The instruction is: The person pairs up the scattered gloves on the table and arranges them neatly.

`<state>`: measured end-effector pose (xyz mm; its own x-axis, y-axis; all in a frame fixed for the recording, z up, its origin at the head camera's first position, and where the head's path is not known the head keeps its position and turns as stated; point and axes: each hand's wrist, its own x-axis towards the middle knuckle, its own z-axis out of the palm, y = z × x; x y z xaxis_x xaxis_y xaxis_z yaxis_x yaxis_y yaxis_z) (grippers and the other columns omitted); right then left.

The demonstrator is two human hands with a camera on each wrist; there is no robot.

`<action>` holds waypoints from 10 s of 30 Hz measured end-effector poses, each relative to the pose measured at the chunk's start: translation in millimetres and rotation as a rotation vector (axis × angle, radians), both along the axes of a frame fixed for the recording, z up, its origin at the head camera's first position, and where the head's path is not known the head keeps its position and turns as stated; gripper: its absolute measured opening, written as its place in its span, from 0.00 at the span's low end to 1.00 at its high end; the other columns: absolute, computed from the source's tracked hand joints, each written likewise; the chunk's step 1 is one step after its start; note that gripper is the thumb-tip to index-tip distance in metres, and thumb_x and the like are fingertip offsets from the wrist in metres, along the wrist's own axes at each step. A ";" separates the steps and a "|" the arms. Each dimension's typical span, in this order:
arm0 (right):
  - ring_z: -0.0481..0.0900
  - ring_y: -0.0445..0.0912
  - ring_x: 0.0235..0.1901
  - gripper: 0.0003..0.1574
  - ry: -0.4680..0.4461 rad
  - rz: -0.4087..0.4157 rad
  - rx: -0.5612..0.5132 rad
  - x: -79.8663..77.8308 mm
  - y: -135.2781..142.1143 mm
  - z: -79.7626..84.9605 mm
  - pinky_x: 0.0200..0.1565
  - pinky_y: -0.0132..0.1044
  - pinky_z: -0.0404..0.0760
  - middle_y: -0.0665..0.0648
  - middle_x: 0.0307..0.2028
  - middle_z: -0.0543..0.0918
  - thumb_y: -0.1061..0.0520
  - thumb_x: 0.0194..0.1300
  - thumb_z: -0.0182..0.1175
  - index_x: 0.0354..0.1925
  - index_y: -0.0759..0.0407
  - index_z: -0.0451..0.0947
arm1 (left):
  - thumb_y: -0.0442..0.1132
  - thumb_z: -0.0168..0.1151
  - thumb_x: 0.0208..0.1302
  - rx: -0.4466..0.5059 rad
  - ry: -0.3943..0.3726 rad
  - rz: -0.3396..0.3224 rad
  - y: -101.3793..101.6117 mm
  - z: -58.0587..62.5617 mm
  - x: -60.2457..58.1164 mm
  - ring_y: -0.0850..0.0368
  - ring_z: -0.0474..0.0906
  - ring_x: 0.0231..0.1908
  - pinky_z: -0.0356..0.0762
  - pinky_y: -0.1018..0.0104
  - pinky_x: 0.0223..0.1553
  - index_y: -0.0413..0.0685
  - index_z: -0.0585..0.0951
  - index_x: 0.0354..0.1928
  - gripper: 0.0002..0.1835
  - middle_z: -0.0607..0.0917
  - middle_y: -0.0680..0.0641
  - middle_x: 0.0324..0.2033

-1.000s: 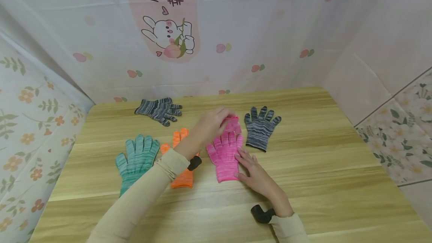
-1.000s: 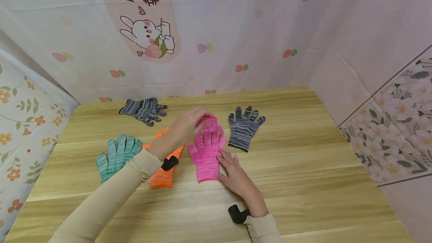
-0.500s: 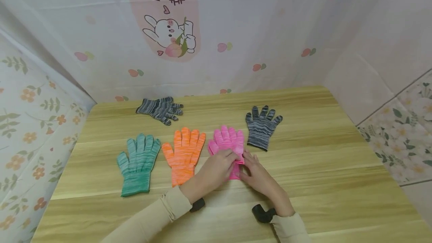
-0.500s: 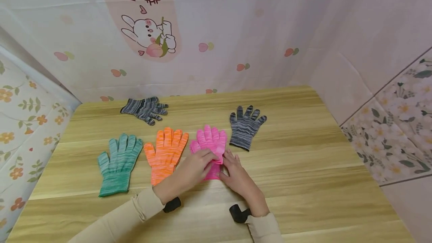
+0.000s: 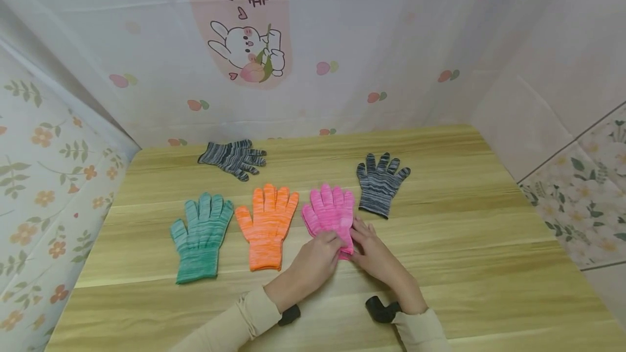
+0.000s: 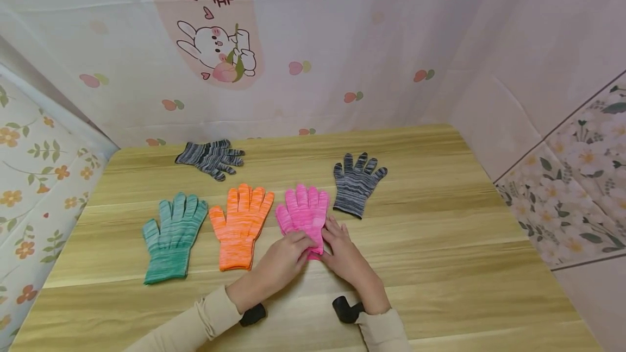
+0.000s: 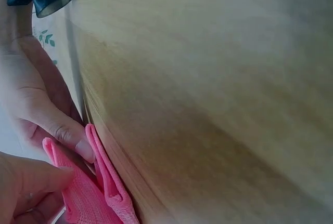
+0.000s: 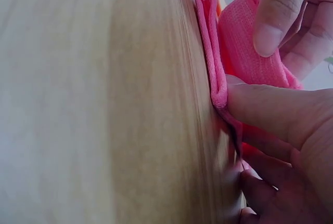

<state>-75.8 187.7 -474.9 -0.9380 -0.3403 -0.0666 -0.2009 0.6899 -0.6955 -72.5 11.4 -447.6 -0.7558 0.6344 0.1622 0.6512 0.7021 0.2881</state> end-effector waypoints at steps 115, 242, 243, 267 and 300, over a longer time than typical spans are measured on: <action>0.65 0.64 0.61 0.27 0.184 -0.184 0.262 -21.6 36.1 20.4 0.60 0.57 0.66 0.70 0.60 0.69 0.59 0.61 0.59 0.56 0.73 0.71 | 0.51 0.52 0.67 -0.108 -0.190 0.027 18.9 10.6 -15.3 0.48 0.61 0.67 0.59 0.58 0.67 0.37 0.66 0.65 0.31 0.66 0.39 0.65; 0.61 0.70 0.60 0.30 0.029 -0.221 0.287 17.6 90.5 27.4 0.59 0.64 0.62 0.72 0.65 0.61 0.65 0.62 0.56 0.60 0.76 0.64 | 0.23 0.47 0.54 -0.221 -0.353 0.402 -201.3 22.4 -176.0 0.29 0.61 0.60 0.64 0.41 0.59 0.28 0.71 0.58 0.25 0.68 0.24 0.58; 0.61 0.70 0.60 0.30 0.029 -0.221 0.289 17.4 90.2 27.5 0.59 0.64 0.62 0.72 0.65 0.61 0.65 0.62 0.56 0.60 0.76 0.64 | 0.24 0.48 0.54 -0.242 -0.327 0.408 -201.9 22.3 -175.3 0.29 0.62 0.59 0.65 0.41 0.58 0.30 0.72 0.57 0.25 0.69 0.25 0.57; 0.57 0.73 0.62 0.30 0.021 -0.223 0.276 18.5 90.8 27.3 0.60 0.66 0.58 0.72 0.65 0.62 0.65 0.61 0.57 0.61 0.75 0.64 | 0.28 0.54 0.60 -0.346 -0.349 0.371 -196.9 22.4 -180.4 0.37 0.77 0.40 0.78 0.52 0.38 0.40 0.70 0.63 0.26 0.75 0.31 0.55; 0.56 0.73 0.62 0.30 0.038 -0.237 0.243 20.4 92.6 22.4 0.60 0.65 0.58 0.72 0.65 0.61 0.65 0.62 0.56 0.60 0.75 0.64 | 0.41 0.51 0.63 0.397 -0.450 0.288 -39.3 125.7 -166.3 0.51 0.82 0.29 0.72 0.64 0.22 0.45 0.71 0.39 0.08 0.79 0.44 0.43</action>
<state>-55.4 280.3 -452.4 -0.9925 -0.0908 -0.0822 -0.0377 0.8651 -0.5002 -238.9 -27.9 -321.9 -0.9348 0.3541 -0.0286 0.2095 0.6144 0.7606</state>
